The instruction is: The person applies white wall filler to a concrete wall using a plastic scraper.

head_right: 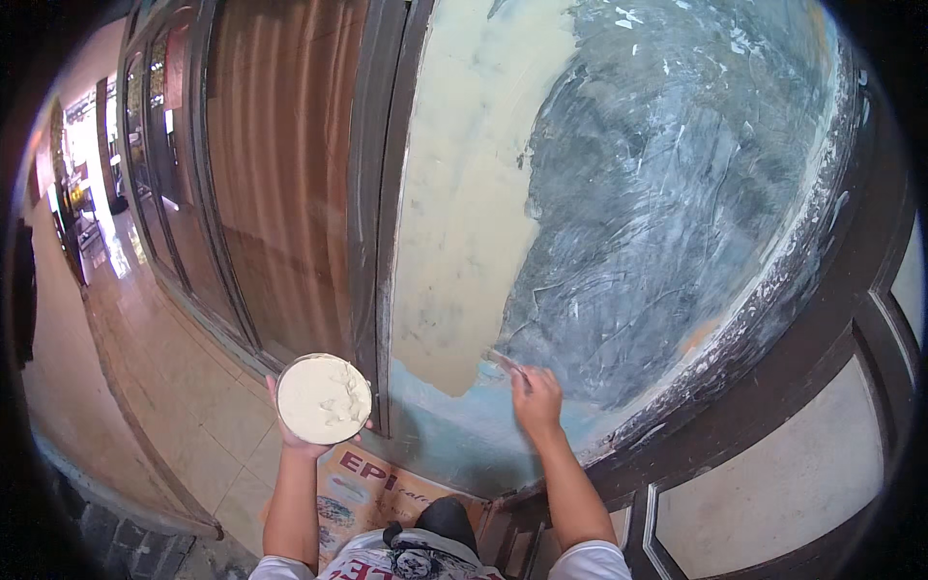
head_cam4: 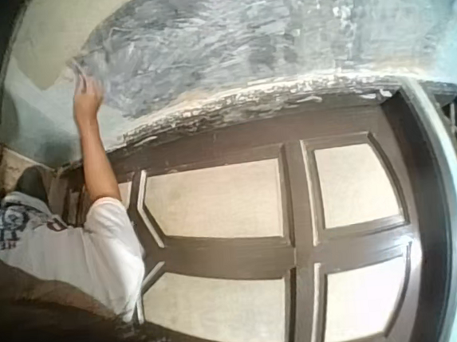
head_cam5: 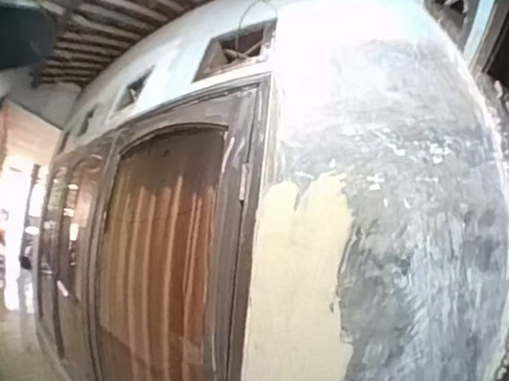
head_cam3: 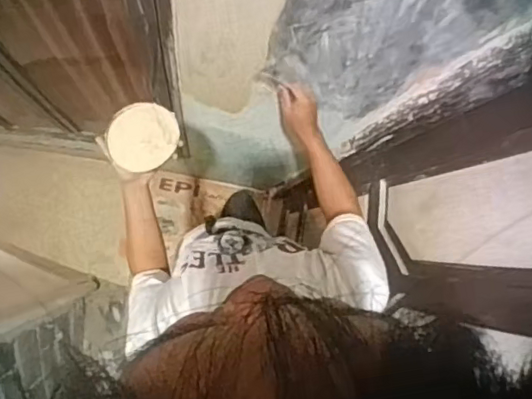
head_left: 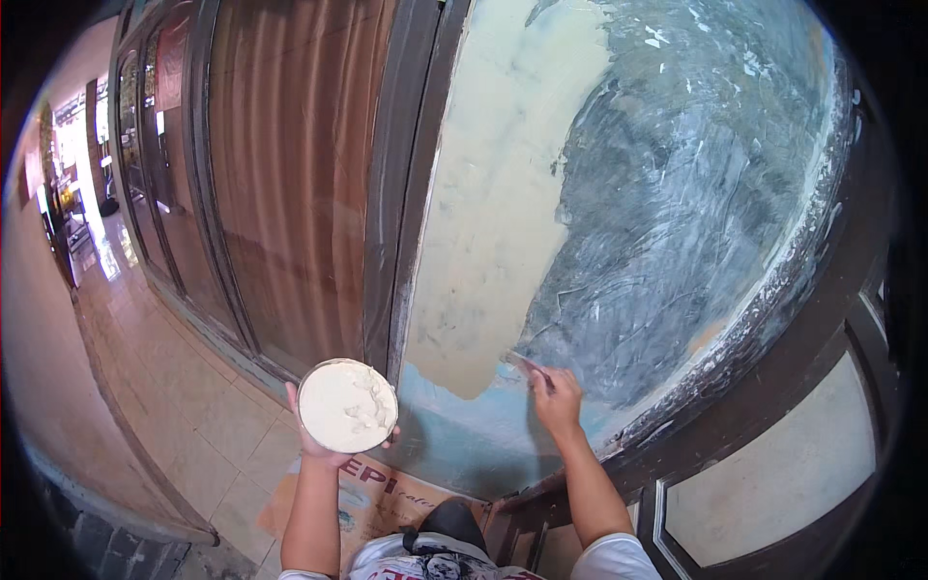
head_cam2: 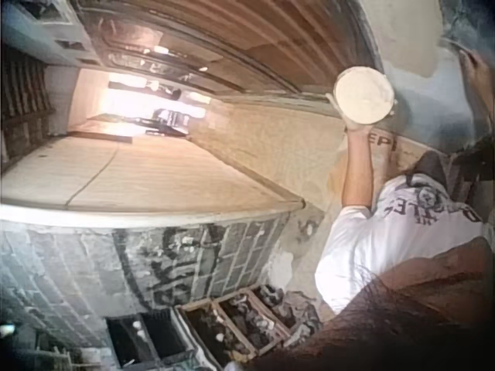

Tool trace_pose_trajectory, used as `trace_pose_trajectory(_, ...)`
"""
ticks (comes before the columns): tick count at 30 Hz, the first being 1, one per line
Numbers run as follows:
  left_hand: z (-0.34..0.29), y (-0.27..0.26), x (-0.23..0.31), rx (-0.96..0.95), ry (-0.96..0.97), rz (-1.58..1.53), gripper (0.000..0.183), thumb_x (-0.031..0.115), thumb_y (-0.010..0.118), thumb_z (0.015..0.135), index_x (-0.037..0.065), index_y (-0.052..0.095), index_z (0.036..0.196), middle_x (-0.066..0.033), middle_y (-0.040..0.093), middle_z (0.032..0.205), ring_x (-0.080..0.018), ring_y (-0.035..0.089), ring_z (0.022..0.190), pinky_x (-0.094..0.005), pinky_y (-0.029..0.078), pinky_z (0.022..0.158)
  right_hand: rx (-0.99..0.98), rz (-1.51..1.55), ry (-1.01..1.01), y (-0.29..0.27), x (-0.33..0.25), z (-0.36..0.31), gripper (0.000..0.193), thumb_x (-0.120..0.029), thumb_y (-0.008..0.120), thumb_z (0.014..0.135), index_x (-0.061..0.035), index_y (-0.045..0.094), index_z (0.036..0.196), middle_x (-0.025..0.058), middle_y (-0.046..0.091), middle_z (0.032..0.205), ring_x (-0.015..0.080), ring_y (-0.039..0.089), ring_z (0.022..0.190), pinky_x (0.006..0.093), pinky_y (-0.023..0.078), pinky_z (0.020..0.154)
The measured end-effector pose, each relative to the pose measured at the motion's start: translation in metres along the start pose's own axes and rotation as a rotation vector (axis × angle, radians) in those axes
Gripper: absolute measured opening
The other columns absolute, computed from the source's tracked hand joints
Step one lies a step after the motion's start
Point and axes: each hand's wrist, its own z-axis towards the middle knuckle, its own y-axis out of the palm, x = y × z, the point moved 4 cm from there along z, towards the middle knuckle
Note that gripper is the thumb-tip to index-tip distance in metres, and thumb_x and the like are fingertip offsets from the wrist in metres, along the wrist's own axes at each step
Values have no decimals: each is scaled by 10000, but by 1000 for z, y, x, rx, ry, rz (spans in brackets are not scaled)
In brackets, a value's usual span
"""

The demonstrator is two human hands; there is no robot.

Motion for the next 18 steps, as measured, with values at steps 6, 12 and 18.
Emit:
trace_pose_trajectory(6,12,-5,-7,-41,17,0,1209,1012,327,767,85,436,1535,-313,547,1423,-640,614,1050,-680,577,708,-154,28,-71,53,17,-65,94,-120,724,905,-40,750,949,166,733,905,383,675,832,474,551,760)
trace_pose_trajectory(12,11,3,-5,-23,27,-41,1201,1015,322,767,109,429,1548,-308,527,1455,-647,605,1091,-714,574,735,113,-50,68,0,-4,12,86,-129,727,903,-64,732,958,160,739,946,381,678,894,495,548,775)
trace_pose_trajectory(18,15,7,-9,-53,21,-68,1214,1015,333,763,92,426,1546,-307,532,1445,-650,610,1075,-717,584,739,-33,-17,84,30,-2,-42,106,-159,736,897,-77,754,962,132,746,966,365,676,965,502,549,815)
